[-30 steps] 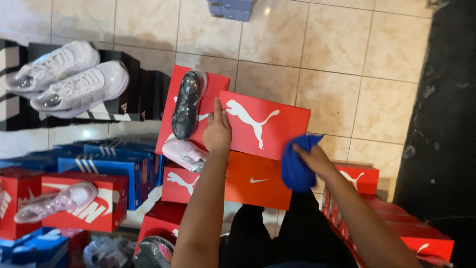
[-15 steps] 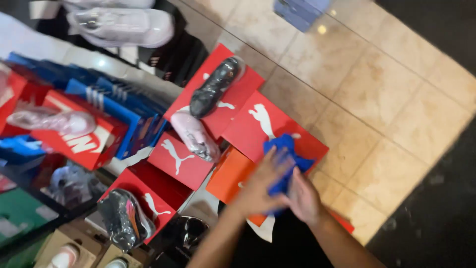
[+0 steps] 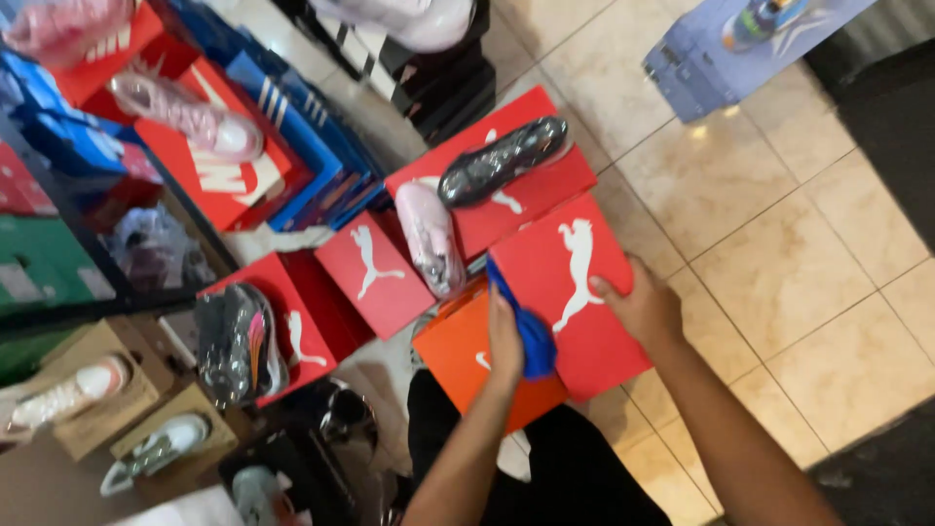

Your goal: Cleaning shoes and shoe boxes with a cloth and organizing them.

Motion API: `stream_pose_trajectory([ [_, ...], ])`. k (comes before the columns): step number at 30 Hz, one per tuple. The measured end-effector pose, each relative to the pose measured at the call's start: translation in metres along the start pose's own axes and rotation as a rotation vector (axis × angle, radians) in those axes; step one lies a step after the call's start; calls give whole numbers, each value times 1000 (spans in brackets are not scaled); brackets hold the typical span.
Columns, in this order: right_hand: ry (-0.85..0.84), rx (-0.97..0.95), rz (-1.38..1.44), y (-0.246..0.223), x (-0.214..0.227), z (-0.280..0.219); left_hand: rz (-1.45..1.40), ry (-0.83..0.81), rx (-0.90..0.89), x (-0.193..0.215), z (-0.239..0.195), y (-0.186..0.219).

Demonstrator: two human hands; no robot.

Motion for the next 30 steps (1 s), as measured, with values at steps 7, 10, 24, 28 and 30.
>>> stream_pose_trajectory([
  [7,33,-45,-63,5,-23,11,18,96,-67,14,24,8],
  [10,25,-108,-24,11,-26,13,-34,39,54,1,-35,-11],
  [24,-108,-91,-82,-6,-8,-5,721,-439,161,32,170,15],
  [28,-65,-70,-37,-5,-10,-8,988,-632,170,-24,239,-40],
  [30,-13,-26,-36,-7,-10,-7,1128,-762,202,-60,265,-90],
])
Point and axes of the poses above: each hand's wrist, its own z-axis towards the middle knuckle, its own x-axis out of the back of the hand, y = z × x, the point moved 6 cm from there along z, towards the middle knuckle, and after that the axes turned 2 degrees about -x, right-handed, at the moved point
